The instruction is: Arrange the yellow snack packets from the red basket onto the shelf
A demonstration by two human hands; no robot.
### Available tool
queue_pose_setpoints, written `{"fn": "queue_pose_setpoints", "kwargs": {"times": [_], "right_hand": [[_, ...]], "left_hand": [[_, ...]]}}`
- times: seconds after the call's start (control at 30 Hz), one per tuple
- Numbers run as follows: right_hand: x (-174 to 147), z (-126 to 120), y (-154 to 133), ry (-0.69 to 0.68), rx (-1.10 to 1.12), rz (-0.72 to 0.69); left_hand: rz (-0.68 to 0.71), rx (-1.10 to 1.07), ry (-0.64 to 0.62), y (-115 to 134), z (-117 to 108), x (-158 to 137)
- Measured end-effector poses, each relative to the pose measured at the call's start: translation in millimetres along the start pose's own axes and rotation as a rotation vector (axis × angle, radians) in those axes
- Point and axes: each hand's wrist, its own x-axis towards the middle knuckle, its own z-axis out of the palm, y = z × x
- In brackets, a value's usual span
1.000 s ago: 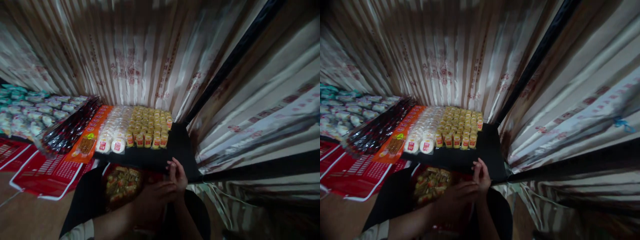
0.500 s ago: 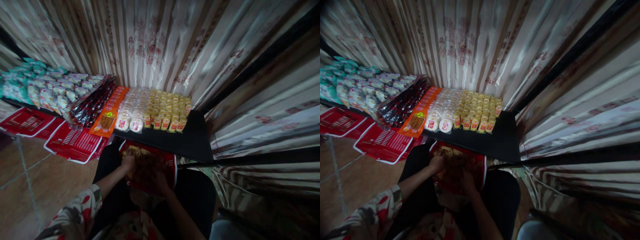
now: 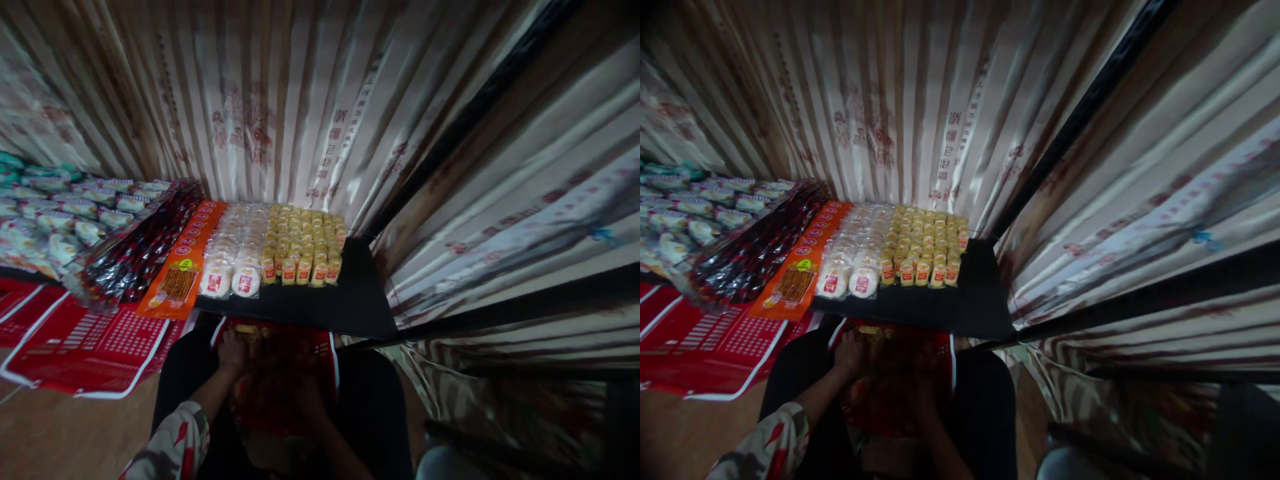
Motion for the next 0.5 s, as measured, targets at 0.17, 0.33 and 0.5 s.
{"fn": "queue_pose_setpoints", "kwargs": {"times": [0.17,0.33,0.5], "right_hand": [[0.3,0.5,-7.4,-0.021,0.06,0.029],[1.9,-0.2,-7.8,-0.033,0.046,0.008],[6.9,-8.3,-2.9,0.041,0.015,-0.048]], "left_hand": [[0.004,0.025,-0.02,-0.6,3.8,2.6],[0.07,0.036,0.071,1.4,-0.2,-4.2],[0.119,-0.294,0.085,14.0,-9.5,-22.4]]}}
